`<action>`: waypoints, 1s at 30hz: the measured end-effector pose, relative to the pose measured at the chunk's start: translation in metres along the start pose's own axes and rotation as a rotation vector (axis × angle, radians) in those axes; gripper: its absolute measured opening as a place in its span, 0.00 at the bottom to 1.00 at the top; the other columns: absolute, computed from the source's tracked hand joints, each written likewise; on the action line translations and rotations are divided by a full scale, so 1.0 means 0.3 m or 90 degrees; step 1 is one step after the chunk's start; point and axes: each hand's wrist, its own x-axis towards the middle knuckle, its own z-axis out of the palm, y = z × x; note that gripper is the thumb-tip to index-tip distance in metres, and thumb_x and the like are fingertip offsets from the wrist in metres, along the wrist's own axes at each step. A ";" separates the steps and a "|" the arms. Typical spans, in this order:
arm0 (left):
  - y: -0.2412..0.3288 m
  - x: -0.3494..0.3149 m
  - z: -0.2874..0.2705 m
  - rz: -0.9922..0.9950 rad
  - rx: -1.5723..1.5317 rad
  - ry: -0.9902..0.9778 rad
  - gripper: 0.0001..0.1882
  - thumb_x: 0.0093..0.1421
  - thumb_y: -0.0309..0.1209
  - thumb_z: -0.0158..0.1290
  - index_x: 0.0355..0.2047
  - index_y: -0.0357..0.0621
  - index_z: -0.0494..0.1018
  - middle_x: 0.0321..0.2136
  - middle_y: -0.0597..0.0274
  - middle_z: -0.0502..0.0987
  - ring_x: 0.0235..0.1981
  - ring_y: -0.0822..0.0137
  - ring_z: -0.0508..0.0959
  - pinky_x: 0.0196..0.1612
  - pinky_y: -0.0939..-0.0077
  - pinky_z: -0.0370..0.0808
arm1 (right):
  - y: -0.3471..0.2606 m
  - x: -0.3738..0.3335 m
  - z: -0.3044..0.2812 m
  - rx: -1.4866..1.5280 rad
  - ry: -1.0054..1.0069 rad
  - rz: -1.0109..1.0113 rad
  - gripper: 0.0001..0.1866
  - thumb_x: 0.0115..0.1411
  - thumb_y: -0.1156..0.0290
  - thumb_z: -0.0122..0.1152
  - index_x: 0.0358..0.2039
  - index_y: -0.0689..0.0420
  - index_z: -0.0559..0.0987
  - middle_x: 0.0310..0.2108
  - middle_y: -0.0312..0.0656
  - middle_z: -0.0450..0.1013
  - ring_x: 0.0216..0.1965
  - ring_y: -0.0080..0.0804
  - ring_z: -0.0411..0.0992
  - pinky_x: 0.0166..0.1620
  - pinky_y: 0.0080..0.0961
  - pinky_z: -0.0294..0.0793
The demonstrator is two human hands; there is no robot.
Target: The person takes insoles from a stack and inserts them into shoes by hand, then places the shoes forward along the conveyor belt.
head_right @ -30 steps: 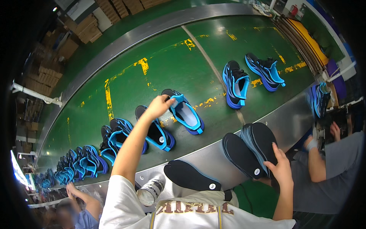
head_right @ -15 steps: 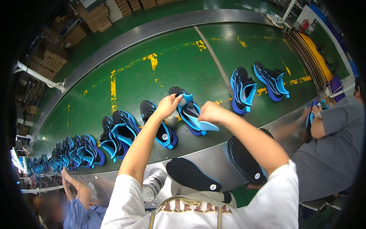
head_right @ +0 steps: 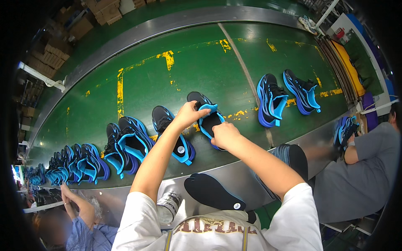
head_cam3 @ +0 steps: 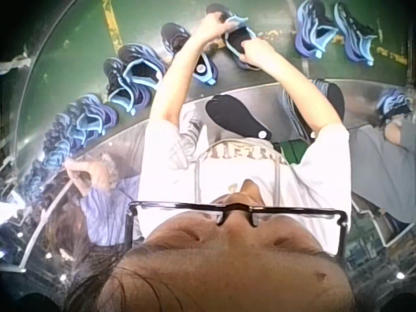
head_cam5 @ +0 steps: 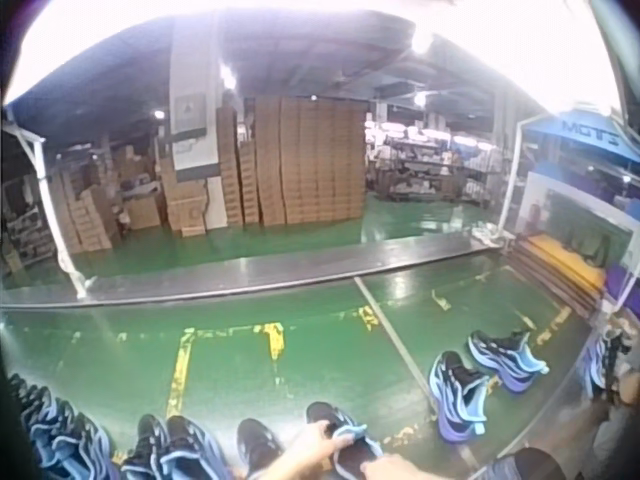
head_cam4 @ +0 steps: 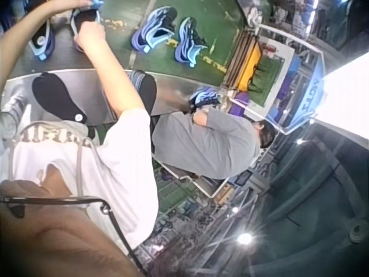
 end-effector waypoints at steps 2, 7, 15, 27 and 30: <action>0.024 0.000 -0.002 -0.002 0.026 -0.006 0.22 0.41 0.43 0.56 0.26 0.33 0.70 0.20 0.55 0.72 0.23 0.65 0.72 0.27 0.74 0.67 | 0.014 0.015 0.012 -0.001 0.020 -0.060 0.09 0.43 0.70 0.52 0.23 0.63 0.75 0.33 0.52 0.68 0.37 0.44 0.68 0.36 0.34 0.71; -0.020 0.019 0.013 -0.002 -0.030 -0.019 0.20 0.44 0.42 0.55 0.27 0.34 0.70 0.19 0.59 0.72 0.21 0.72 0.70 0.26 0.77 0.67 | 0.012 0.085 0.120 -0.120 0.136 -0.132 0.08 0.45 0.76 0.48 0.24 0.64 0.74 0.30 0.50 0.68 0.34 0.40 0.68 0.34 0.29 0.71; 0.038 -0.028 0.021 0.002 0.205 0.055 0.25 0.49 0.47 0.49 0.37 0.38 0.65 0.23 0.49 0.74 0.29 0.52 0.74 0.32 0.65 0.69 | 0.026 0.179 0.167 -0.226 0.051 -0.093 0.11 0.48 0.72 0.47 0.29 0.61 0.75 0.34 0.48 0.68 0.38 0.37 0.66 0.39 0.27 0.68; 0.024 -0.053 0.056 0.434 0.696 0.299 0.07 0.44 0.30 0.47 0.26 0.47 0.64 0.21 0.65 0.63 0.21 0.67 0.66 0.23 0.74 0.60 | 0.053 0.263 0.181 -0.491 -0.233 -0.231 0.15 0.50 0.69 0.44 0.36 0.54 0.76 0.39 0.40 0.70 0.41 0.33 0.65 0.44 0.24 0.60; 0.018 -0.050 0.063 0.443 0.753 0.265 0.07 0.43 0.29 0.46 0.25 0.46 0.65 0.20 0.65 0.64 0.20 0.67 0.66 0.22 0.74 0.60 | 0.040 0.206 0.113 -0.475 -0.200 -0.293 0.15 0.51 0.68 0.43 0.35 0.54 0.76 0.36 0.38 0.72 0.41 0.31 0.66 0.44 0.25 0.58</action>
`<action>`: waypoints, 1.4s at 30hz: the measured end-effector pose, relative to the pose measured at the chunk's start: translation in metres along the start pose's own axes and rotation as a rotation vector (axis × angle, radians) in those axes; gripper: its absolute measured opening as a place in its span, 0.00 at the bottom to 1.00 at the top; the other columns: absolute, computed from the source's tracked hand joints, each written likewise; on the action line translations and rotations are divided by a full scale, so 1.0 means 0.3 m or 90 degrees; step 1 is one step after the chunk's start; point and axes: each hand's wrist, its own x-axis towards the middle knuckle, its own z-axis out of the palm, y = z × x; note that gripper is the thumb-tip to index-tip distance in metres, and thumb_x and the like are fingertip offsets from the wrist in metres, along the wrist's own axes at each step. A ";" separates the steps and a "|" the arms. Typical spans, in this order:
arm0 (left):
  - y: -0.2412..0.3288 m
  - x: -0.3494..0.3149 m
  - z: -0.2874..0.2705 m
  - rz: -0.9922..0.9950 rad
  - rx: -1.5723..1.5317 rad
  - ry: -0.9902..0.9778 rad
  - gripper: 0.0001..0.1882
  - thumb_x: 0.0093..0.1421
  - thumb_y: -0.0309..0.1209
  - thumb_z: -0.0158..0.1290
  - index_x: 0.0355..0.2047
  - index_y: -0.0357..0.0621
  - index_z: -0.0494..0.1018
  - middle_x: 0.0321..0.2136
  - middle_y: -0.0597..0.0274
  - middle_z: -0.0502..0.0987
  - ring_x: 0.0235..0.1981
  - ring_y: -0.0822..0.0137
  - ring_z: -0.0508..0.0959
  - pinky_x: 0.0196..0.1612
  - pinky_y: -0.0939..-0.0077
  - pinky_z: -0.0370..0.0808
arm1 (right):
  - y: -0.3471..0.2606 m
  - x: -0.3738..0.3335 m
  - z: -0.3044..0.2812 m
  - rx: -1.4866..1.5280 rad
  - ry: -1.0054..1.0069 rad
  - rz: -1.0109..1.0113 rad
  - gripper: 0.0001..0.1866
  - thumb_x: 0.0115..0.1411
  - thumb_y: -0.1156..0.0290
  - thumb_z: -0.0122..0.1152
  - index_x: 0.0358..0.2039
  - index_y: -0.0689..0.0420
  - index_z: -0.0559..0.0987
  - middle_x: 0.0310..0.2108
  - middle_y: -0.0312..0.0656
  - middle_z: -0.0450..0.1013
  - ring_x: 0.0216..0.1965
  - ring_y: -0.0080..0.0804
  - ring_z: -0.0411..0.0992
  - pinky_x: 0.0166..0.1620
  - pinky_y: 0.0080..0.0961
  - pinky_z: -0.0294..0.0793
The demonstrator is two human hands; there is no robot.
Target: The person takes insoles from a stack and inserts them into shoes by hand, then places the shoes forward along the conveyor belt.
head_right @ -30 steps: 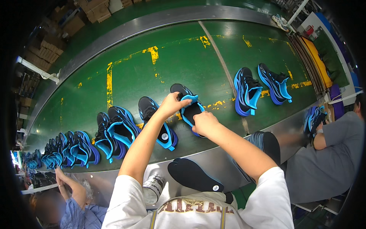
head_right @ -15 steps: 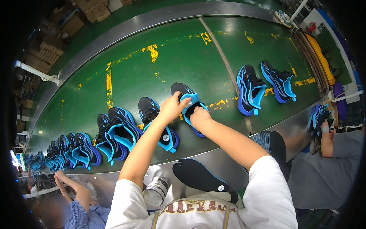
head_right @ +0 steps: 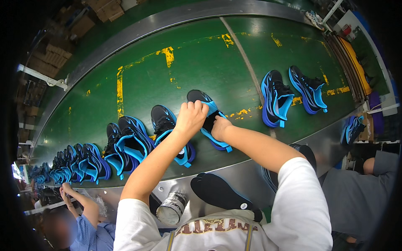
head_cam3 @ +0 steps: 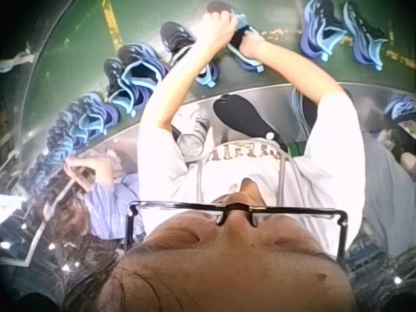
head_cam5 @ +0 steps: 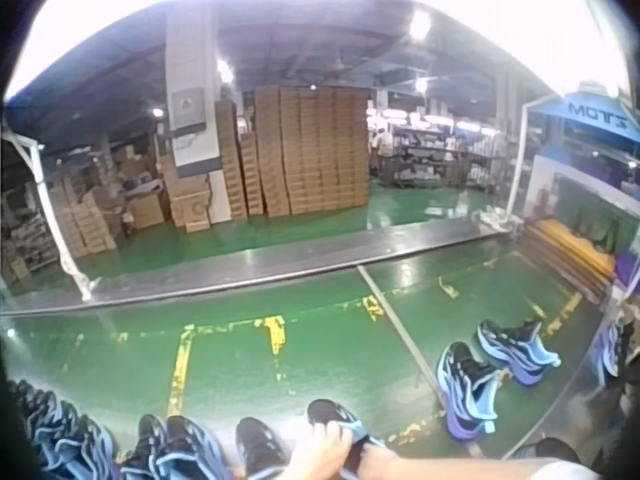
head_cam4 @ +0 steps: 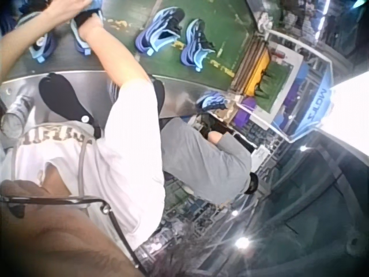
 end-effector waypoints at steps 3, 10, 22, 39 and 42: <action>0.016 0.015 0.012 -0.002 0.083 -0.069 0.07 0.44 0.31 0.45 0.25 0.44 0.65 0.19 0.65 0.65 0.19 0.68 0.67 0.22 0.74 0.60 | 0.005 -0.086 -0.071 0.087 -0.041 -0.023 0.19 0.53 0.63 0.39 0.37 0.58 0.75 0.39 0.42 0.70 0.45 0.32 0.64 0.52 0.29 0.49; 0.043 0.042 0.009 0.040 0.145 -0.170 0.08 0.46 0.32 0.44 0.26 0.43 0.66 0.18 0.64 0.67 0.20 0.68 0.69 0.23 0.75 0.61 | -0.051 -0.139 -0.043 0.324 -0.018 0.049 0.24 0.54 0.57 0.36 0.35 0.63 0.74 0.38 0.46 0.69 0.43 0.36 0.65 0.57 0.33 0.43; 0.046 -0.077 -0.141 0.119 -0.040 -0.036 0.09 0.44 0.31 0.45 0.28 0.44 0.65 0.20 0.67 0.62 0.20 0.70 0.65 0.23 0.76 0.60 | -0.248 -0.300 0.303 0.423 0.827 0.079 0.10 0.41 0.76 0.59 0.27 0.58 0.72 0.30 0.38 0.67 0.37 0.34 0.67 0.40 0.30 0.63; 0.083 0.003 0.075 -0.192 0.088 -0.155 0.11 0.50 0.38 0.46 0.27 0.44 0.63 0.21 0.62 0.68 0.22 0.64 0.72 0.24 0.70 0.66 | -0.076 -0.053 -0.001 0.404 0.075 0.121 0.44 0.43 0.61 0.46 0.57 0.64 0.38 0.55 0.56 0.50 0.58 0.45 0.47 0.58 0.30 0.38; 0.057 -0.018 0.064 -0.184 0.054 -0.142 0.09 0.50 0.35 0.45 0.27 0.44 0.63 0.22 0.61 0.68 0.21 0.63 0.73 0.24 0.70 0.68 | -0.095 -0.157 0.043 0.508 0.196 0.014 0.41 0.45 0.59 0.50 0.55 0.64 0.45 0.47 0.56 0.61 0.52 0.45 0.57 0.55 0.31 0.49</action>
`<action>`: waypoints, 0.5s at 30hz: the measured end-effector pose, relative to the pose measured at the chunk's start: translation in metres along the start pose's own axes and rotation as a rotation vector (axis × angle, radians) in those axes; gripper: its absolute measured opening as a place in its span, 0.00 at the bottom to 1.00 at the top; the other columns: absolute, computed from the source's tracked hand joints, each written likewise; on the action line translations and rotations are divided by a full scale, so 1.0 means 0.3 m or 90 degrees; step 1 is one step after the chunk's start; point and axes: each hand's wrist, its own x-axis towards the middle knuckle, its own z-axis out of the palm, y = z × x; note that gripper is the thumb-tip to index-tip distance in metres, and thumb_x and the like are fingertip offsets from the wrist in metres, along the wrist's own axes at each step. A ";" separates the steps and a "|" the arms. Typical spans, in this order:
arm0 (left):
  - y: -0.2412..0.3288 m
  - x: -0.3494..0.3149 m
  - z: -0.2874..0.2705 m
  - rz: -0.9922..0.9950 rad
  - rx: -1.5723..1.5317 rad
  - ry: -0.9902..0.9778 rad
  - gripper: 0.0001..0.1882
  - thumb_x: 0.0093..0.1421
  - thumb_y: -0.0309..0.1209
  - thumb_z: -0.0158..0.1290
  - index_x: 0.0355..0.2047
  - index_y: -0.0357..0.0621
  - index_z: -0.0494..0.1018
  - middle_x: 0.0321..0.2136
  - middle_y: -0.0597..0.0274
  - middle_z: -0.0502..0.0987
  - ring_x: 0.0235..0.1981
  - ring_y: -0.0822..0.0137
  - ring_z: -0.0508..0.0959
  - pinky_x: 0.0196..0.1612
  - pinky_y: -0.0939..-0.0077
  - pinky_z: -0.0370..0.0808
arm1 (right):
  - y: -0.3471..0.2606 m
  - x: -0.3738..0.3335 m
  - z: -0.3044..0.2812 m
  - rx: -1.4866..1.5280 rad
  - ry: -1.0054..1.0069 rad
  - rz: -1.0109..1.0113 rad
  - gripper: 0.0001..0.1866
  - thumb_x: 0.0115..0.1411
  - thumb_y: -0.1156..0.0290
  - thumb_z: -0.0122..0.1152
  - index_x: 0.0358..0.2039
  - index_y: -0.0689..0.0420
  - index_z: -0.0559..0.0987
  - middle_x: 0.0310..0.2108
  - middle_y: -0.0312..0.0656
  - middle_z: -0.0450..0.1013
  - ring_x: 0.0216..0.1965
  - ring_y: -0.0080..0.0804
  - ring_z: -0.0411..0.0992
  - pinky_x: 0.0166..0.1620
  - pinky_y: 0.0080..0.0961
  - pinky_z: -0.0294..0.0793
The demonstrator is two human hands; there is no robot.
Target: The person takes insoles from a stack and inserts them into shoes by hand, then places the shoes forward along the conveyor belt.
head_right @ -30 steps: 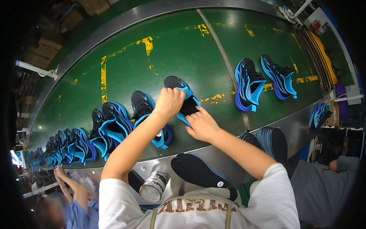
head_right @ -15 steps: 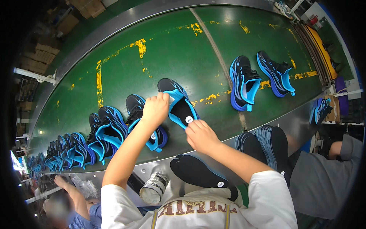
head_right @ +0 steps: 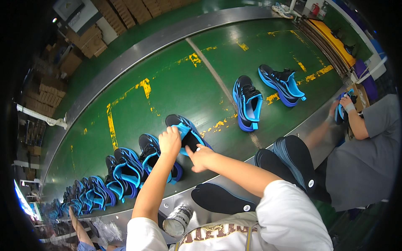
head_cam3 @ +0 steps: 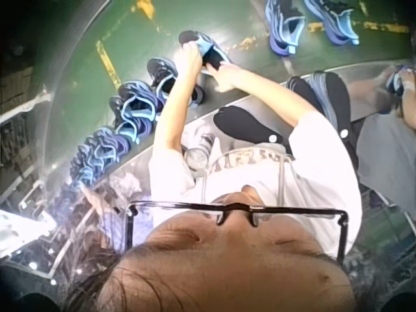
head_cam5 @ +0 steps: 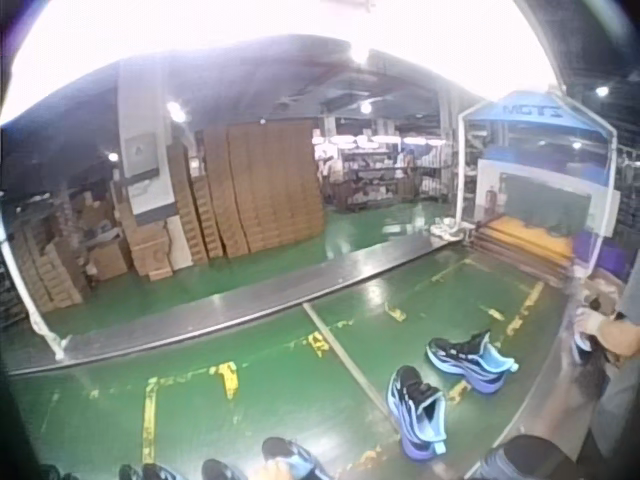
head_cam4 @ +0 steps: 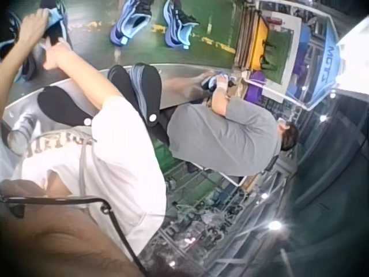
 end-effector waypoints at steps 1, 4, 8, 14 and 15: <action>-0.007 -0.005 -0.008 0.003 -0.032 -0.007 0.07 0.49 0.33 0.45 0.26 0.44 0.63 0.22 0.61 0.68 0.21 0.64 0.73 0.24 0.70 0.69 | 0.025 -0.045 0.020 0.053 0.112 -0.086 0.39 0.45 0.58 0.52 0.54 0.64 0.50 0.46 0.56 0.61 0.51 0.45 0.57 0.55 0.31 0.50; -0.026 -0.024 -0.048 -0.057 -0.297 -0.014 0.06 0.52 0.30 0.42 0.26 0.40 0.61 0.24 0.55 0.70 0.20 0.61 0.73 0.22 0.69 0.68 | 0.104 -0.195 0.014 0.068 0.543 0.021 0.31 0.44 0.59 0.56 0.49 0.58 0.62 0.49 0.57 0.56 0.53 0.50 0.52 0.55 0.39 0.48; -0.057 -0.084 -0.108 -0.150 -0.897 -0.172 0.06 0.55 0.30 0.40 0.23 0.42 0.60 0.25 0.57 0.71 0.13 0.75 0.64 0.16 0.81 0.60 | 0.337 -0.290 0.036 -0.051 0.754 0.470 0.26 0.43 0.58 0.58 0.43 0.54 0.67 0.48 0.55 0.55 0.51 0.55 0.52 0.50 0.45 0.53; -0.050 -0.245 -0.327 -0.387 -1.121 -0.200 0.12 0.55 0.34 0.43 0.18 0.47 0.57 0.16 0.68 0.65 0.13 0.81 0.56 0.16 0.87 0.53 | 0.501 -0.333 -0.117 0.250 0.699 0.401 0.16 0.44 0.60 0.59 0.31 0.55 0.71 0.28 0.50 0.70 0.32 0.49 0.68 0.34 0.38 0.67; -0.051 -0.295 -0.370 -0.404 -1.215 -0.200 0.13 0.56 0.37 0.43 0.17 0.47 0.57 0.13 0.72 0.59 0.13 0.81 0.55 0.16 0.87 0.52 | 0.472 -0.373 -0.188 0.290 0.657 0.407 0.17 0.43 0.59 0.60 0.31 0.54 0.71 0.28 0.49 0.71 0.32 0.47 0.69 0.34 0.37 0.67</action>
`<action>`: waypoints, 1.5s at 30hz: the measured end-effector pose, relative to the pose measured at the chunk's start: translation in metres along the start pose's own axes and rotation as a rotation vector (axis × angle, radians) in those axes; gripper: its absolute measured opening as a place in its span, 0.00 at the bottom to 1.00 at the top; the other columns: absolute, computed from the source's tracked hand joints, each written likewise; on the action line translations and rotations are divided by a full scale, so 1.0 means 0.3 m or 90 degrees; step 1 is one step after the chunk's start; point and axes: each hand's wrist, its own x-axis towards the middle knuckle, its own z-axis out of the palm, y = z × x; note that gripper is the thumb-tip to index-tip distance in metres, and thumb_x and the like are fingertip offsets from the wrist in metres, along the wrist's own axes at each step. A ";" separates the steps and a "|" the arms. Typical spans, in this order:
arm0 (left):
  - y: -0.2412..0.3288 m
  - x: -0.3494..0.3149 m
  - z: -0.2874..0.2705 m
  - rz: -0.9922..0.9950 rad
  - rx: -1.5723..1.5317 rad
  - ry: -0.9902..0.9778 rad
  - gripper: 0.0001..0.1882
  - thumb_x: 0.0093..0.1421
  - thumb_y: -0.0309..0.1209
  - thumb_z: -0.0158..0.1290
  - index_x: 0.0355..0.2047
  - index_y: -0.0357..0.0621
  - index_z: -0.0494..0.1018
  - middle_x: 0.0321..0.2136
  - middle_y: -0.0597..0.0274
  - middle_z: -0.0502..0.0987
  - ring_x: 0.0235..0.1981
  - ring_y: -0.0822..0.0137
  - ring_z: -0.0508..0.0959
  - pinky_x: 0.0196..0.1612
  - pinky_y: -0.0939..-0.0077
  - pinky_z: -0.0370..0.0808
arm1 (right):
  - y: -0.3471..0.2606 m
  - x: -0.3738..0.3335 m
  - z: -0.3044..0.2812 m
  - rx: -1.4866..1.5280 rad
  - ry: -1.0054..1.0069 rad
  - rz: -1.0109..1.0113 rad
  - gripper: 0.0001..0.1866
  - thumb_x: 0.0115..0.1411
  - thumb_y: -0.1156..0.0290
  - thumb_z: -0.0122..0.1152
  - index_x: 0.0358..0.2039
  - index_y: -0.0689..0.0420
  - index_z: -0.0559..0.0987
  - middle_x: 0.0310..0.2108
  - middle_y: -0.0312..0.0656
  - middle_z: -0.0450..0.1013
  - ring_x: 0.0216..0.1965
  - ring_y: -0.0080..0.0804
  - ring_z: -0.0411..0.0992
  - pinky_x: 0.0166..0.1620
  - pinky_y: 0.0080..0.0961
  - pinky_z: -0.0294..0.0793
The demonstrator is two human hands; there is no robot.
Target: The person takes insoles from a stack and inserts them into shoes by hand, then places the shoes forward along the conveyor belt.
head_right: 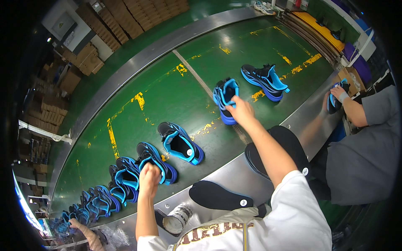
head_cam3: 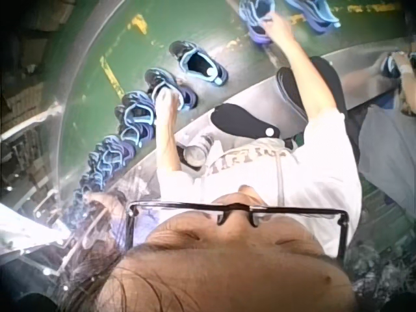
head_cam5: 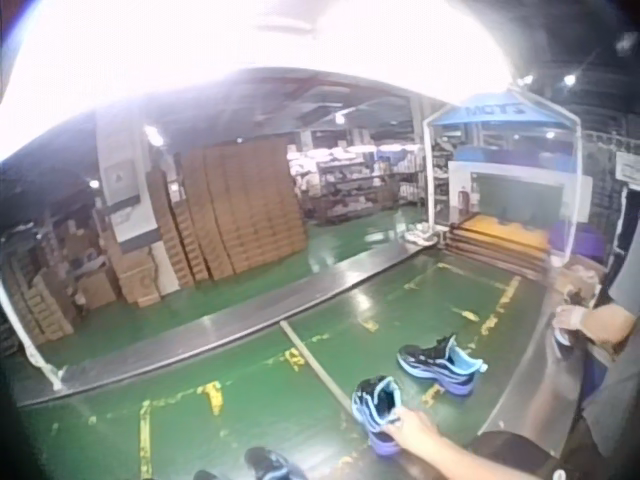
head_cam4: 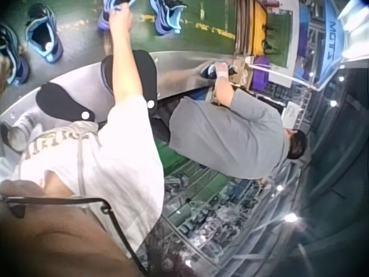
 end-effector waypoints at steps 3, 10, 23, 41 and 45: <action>-0.076 -0.187 -0.048 0.038 0.064 0.111 0.11 0.54 0.30 0.41 0.16 0.46 0.57 0.11 0.74 0.56 0.12 0.81 0.54 0.15 0.86 0.53 | -0.083 0.030 -0.119 0.001 0.004 -0.043 0.23 0.39 0.53 0.60 0.35 0.54 0.72 0.28 0.48 0.72 0.33 0.44 0.70 0.36 0.34 0.68; -0.308 -0.451 -0.020 0.286 0.649 0.245 0.14 0.50 0.25 0.43 0.10 0.40 0.55 0.09 0.57 0.57 0.13 0.62 0.58 0.19 0.68 0.56 | -0.189 -0.094 -0.076 0.124 -0.033 -0.136 0.20 0.42 0.55 0.59 0.31 0.56 0.71 0.25 0.50 0.71 0.30 0.46 0.70 0.33 0.34 0.68; -0.389 -0.540 0.034 0.314 0.715 0.180 0.10 0.48 0.21 0.45 0.33 0.36 0.63 0.29 0.47 0.68 0.33 0.48 0.67 0.37 0.61 0.63 | 0.108 -0.770 0.137 -0.141 -0.229 -0.362 0.32 0.43 0.55 0.59 0.48 0.53 0.62 0.53 0.54 0.50 0.50 0.53 0.54 0.51 0.41 0.54; -0.398 -0.454 0.118 0.341 0.807 0.364 0.18 0.46 0.27 0.49 0.39 0.36 0.64 0.32 0.53 0.68 0.36 0.55 0.68 0.40 0.65 0.62 | 0.226 -0.886 0.175 -0.165 -0.308 -0.501 0.30 0.42 0.60 0.59 0.50 0.39 0.64 0.50 0.49 0.56 0.47 0.44 0.57 0.47 0.37 0.57; -0.391 -0.474 0.141 0.302 0.793 0.338 0.23 0.46 0.33 0.51 0.43 0.37 0.63 0.38 0.51 0.64 0.41 0.53 0.64 0.44 0.62 0.59 | 0.251 -0.887 0.177 -0.144 -0.279 -0.479 0.30 0.41 0.59 0.59 0.49 0.37 0.65 0.48 0.48 0.58 0.45 0.44 0.58 0.45 0.36 0.59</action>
